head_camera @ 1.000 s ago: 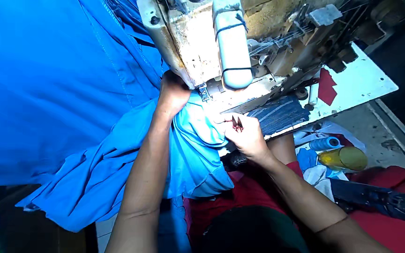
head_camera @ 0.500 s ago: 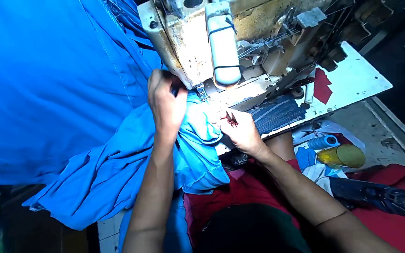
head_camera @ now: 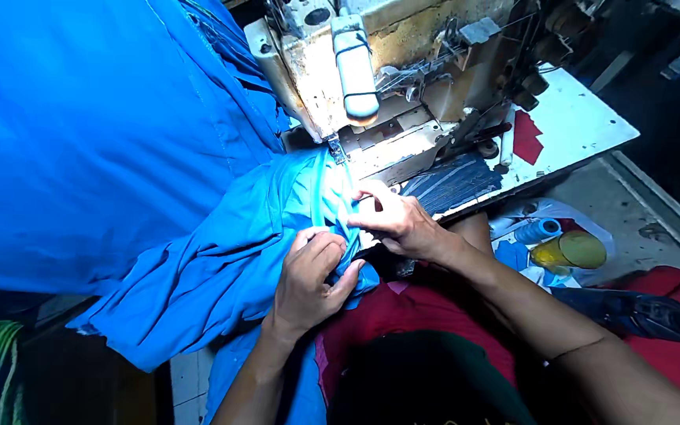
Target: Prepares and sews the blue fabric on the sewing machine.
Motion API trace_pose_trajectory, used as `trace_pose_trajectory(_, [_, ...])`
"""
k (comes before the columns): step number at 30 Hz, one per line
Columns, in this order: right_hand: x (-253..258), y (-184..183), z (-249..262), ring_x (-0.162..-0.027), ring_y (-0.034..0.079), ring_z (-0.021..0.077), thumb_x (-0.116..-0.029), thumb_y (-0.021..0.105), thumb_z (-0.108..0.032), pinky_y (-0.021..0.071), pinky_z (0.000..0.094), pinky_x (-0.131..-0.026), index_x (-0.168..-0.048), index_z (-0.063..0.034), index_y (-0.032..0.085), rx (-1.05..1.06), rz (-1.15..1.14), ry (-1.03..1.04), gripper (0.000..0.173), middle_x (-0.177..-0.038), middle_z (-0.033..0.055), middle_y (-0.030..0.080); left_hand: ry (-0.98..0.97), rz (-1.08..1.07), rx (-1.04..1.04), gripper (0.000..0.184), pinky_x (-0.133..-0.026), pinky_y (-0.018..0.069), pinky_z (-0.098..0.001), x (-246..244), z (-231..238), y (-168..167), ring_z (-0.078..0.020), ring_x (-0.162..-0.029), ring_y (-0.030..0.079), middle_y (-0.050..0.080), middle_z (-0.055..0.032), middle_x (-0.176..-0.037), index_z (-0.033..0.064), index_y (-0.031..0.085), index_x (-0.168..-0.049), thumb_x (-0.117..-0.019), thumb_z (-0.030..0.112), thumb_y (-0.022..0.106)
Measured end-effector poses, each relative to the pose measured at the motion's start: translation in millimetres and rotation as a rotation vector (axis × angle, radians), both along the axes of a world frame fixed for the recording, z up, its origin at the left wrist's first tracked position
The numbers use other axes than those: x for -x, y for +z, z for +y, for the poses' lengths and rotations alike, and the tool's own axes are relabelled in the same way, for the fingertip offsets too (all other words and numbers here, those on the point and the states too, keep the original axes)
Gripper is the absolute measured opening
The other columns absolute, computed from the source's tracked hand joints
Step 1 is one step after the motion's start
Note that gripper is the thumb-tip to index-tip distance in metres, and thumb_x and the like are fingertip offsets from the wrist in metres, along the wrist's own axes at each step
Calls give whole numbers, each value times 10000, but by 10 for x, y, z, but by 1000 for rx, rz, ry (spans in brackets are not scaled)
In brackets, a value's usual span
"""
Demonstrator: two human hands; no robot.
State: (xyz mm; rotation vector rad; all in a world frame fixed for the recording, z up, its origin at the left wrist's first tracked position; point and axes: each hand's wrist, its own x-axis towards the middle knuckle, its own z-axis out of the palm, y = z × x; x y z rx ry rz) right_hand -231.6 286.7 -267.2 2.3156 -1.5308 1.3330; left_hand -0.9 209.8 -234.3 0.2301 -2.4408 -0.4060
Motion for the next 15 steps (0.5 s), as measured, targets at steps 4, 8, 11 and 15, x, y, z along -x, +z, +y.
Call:
trace_pose_trajectory(4, [8, -52, 148, -1052, 693, 154, -924, 635, 6, 604, 349, -856, -1088, -81, 775, -6, -205, 151, 233, -1163, 71, 724, 172, 217, 170, 405, -919, 469, -403, 245, -60, -339, -210, -989, 599, 649, -56, -1000, 129, 664, -982, -827, 459, 839])
trace_pose_trajectory(8, [-24, -205, 278, -985, 702, 134, -949, 659, -4, 601, 330, -895, -1073, -23, 765, -56, -419, 65, 164, -1044, 82, 742, 291, 132, 335, 381, -1213, 216, -628, 387, -422, -653, -358, -1405, 436, 536, -128, -1465, 214, 709, -1272, -894, 261, 718])
trace_pose_trajectory(11, [-89, -273, 320, -913, 696, 111, -960, 677, -38, 603, 294, -843, -1039, -10, 763, -94, -512, -14, 120, -990, 73, 734, 333, 108, 372, 158, -1210, 187, -646, 353, -477, -552, -330, -1374, 486, 627, -78, -1387, 196, 791, -1001, -899, 218, 672])
trace_pose_trajectory(15, [-115, -250, 238, -891, 683, 103, -955, 677, -41, 593, 283, -822, -1006, -4, 760, -100, -579, -89, 104, -964, 66, 722, 343, -56, 366, 162, -1199, 163, -678, 337, -447, -278, -329, -1377, 490, 635, -72, -1371, 159, 777, -942, -889, 157, 623])
